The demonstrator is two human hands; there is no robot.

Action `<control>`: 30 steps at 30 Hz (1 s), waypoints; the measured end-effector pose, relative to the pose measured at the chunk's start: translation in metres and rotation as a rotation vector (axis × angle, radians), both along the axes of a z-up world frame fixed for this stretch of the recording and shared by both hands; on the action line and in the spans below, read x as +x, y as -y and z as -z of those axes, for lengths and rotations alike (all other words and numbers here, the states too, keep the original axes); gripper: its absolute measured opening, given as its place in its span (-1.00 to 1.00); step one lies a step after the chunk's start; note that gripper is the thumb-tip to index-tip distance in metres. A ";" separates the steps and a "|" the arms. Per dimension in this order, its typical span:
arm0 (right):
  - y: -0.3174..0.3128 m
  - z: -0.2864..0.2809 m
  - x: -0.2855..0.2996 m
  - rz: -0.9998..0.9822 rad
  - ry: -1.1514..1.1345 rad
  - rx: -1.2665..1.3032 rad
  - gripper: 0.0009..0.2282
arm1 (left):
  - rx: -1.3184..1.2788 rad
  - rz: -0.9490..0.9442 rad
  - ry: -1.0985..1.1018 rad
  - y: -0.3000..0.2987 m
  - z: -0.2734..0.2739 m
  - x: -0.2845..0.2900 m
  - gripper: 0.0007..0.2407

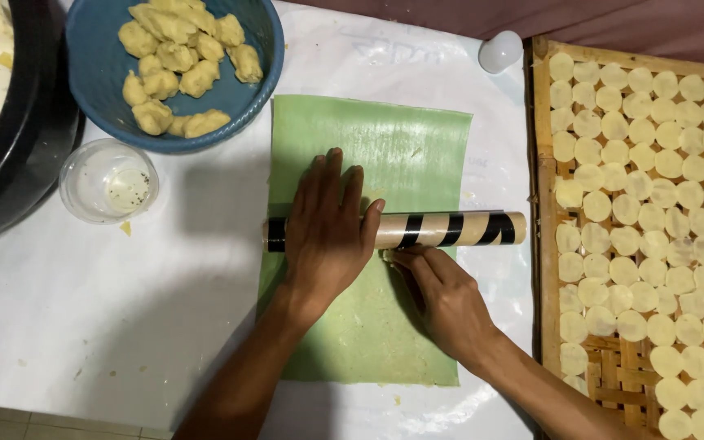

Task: Flatten small pieces of dough into thin discs using a rolling pin on a mat.

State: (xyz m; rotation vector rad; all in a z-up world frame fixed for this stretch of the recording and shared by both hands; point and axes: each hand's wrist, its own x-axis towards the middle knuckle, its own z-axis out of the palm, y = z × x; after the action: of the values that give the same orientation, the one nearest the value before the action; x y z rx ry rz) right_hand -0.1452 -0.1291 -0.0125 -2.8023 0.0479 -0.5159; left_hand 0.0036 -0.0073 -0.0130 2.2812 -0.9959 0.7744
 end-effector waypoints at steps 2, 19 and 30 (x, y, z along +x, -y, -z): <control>0.001 0.004 0.001 -0.030 -0.017 -0.045 -0.90 | -0.008 0.000 -0.002 0.000 -0.001 0.000 -0.66; 0.017 -0.019 -0.016 -0.274 -0.108 0.272 -0.49 | 0.368 0.364 -0.314 -0.032 -0.016 0.002 -0.51; 0.027 -0.016 -0.058 -0.213 -0.285 -0.216 -0.34 | 0.361 0.302 -0.148 -0.051 -0.045 -0.017 -0.60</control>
State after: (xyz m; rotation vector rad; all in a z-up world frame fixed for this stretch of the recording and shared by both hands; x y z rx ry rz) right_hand -0.2027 -0.1563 0.0036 -3.0203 -0.2584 -0.0737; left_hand -0.0135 0.0439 0.0316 2.3559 -1.4601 0.3141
